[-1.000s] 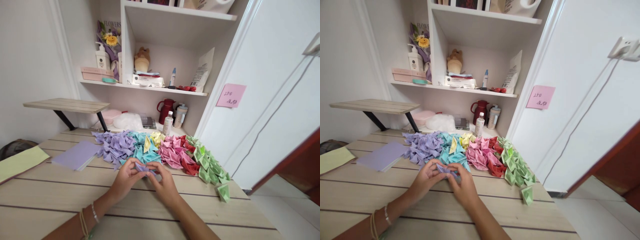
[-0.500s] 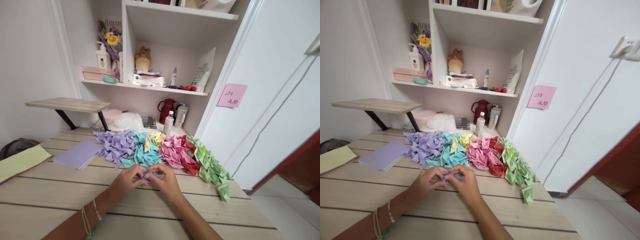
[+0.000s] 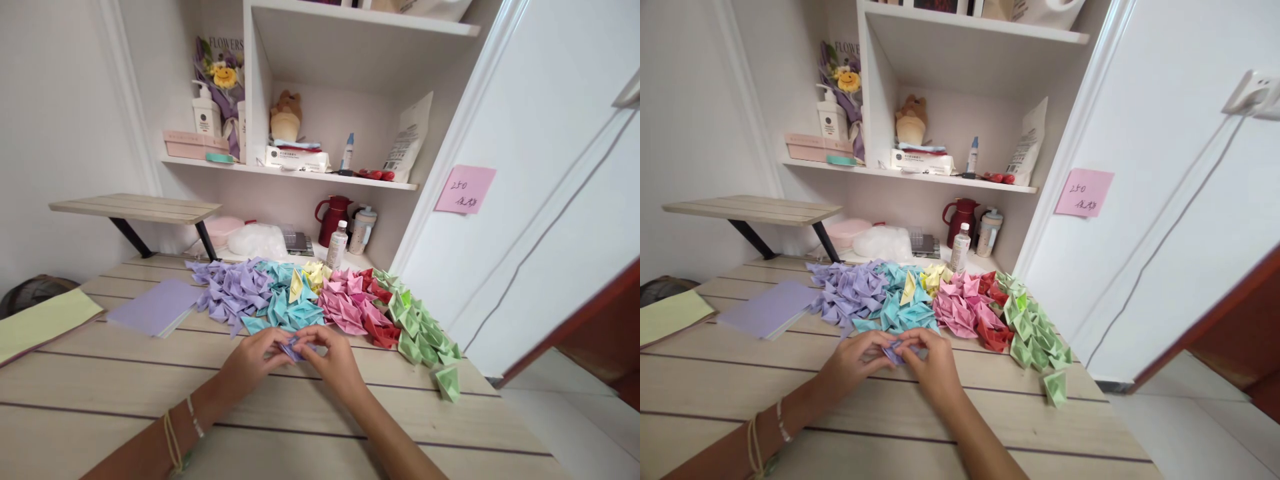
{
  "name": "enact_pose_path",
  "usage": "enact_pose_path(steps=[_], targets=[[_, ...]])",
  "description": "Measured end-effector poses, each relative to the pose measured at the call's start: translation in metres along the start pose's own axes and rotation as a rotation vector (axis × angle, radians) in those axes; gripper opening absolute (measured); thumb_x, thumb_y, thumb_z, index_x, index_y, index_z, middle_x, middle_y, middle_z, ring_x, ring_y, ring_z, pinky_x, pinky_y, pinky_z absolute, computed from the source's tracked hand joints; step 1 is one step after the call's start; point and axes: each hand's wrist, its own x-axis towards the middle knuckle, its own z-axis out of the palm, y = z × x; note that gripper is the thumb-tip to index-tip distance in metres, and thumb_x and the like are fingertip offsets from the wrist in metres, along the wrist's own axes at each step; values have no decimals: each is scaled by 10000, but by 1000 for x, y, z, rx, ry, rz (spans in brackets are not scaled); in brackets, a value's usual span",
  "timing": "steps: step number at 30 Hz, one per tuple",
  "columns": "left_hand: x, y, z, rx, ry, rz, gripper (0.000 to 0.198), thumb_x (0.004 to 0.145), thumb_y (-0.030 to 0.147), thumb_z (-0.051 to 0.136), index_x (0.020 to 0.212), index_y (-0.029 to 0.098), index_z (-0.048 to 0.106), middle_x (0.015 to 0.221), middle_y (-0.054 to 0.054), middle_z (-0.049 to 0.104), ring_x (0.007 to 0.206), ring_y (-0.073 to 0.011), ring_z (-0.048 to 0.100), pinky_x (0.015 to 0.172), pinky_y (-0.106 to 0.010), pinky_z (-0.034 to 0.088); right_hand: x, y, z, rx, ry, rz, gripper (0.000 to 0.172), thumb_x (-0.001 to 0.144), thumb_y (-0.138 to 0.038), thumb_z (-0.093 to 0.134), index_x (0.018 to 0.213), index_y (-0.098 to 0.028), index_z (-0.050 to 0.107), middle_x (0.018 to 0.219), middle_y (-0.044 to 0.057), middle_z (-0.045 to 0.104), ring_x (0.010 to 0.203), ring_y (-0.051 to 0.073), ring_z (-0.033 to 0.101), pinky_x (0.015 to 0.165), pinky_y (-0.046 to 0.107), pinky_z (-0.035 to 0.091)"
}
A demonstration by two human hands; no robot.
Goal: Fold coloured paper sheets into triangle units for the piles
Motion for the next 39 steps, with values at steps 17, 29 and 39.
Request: enact_pose_path(steps=[17,29,39], targets=[[0,5,-3,31,-70,100,31,734,204,632,747,221,654,881,-60,694,855,-189,635,759,-280,490,1,2,1,31,-34,112,85,707,-240,627,734,-166,658,709,21,679,675,161,618,619,252,477],[-1,1,3,-105,-105,-64,117,695,200,657,808,231,654,918,-59,686,885,-200,631,799,-300,491,-2,3,0,-26,-72,115,81,619,-90,578,630,-170,574,651,1,663,590,146,613,572,230,466],[3,8,4,-243,-121,-254,110,698,237,649,801,203,669,717,-26,694,682,-172,639,656,-256,505,0,-11,-9,-216,-192,-115,136,685,-68,551,712,-194,594,713,-6,639,692,147,591,655,243,442]])
